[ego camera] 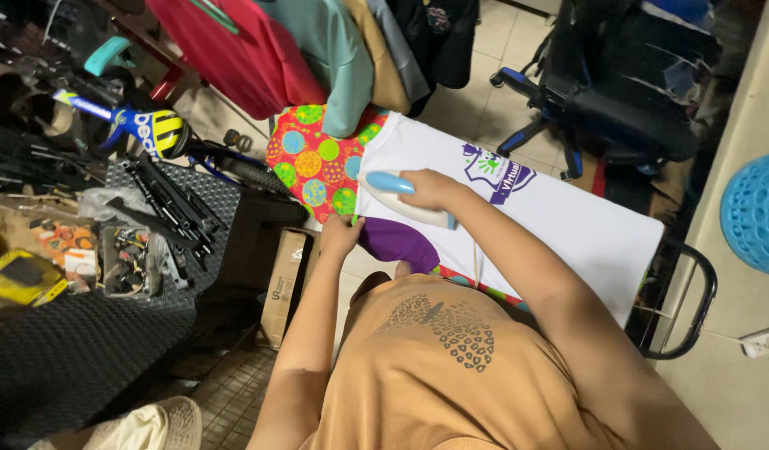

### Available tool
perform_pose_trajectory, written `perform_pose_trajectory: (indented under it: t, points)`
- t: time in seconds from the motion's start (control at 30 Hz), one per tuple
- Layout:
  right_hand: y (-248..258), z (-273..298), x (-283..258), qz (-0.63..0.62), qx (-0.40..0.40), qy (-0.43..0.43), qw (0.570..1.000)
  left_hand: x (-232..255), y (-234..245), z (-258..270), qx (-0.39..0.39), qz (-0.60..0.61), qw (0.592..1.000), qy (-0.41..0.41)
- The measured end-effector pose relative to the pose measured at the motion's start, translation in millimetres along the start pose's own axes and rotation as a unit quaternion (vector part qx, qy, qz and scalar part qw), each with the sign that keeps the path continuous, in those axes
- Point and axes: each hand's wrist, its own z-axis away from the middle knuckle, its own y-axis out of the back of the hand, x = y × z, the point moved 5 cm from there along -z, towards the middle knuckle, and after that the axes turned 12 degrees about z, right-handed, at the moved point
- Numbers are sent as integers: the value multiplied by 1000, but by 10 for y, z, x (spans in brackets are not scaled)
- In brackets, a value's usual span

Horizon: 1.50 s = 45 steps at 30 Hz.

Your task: The person irons a white t-shirt with purple sleeves on a colorful ironing board. They repeatedly smooth the fabric, reposition the shirt, and use a blue and white iron to press different sections until the garment is flat.

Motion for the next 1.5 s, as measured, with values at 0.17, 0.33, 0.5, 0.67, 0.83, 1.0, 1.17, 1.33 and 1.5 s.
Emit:
perform_pose_trajectory:
  t: [0.17, 0.33, 0.5, 0.67, 0.83, 1.0, 1.17, 1.33, 1.5]
  points:
    - [-53, -192, -144, 63, 83, 104, 989, -28, -46, -33, 5, 8, 1000, -13]
    - [-159, -451, -260, 38, 105, 91, 990, -57, -74, -49, -8, -1, 1000, -10]
    - [-250, -292, -158, 69, 50, 167, 982, -78, -85, -25, 2, 14, 999, -46]
    - [-278, 42, -99, 76, 39, 124, 989, -84, -100, -11, 13, 13, 999, -40]
    - [-196, -68, -380, 57, 118, 66, 989, -103, -122, -49, 21, 8, 998, -53]
    - [-123, -180, -353, 22, 177, 21, 984, -108, -141, -77, 18, -6, 999, -47]
    - [-98, 111, 140, -16, 174, -27, 984, -107, -142, -65, 22, -6, 998, -51]
    - [-181, 158, 238, -19, 141, -85, 986, -120, -154, -85, 31, -10, 997, -70]
    - [-87, -108, 35, -1, 175, -43, 984, -122, -139, -80, 44, 4, 995, -87]
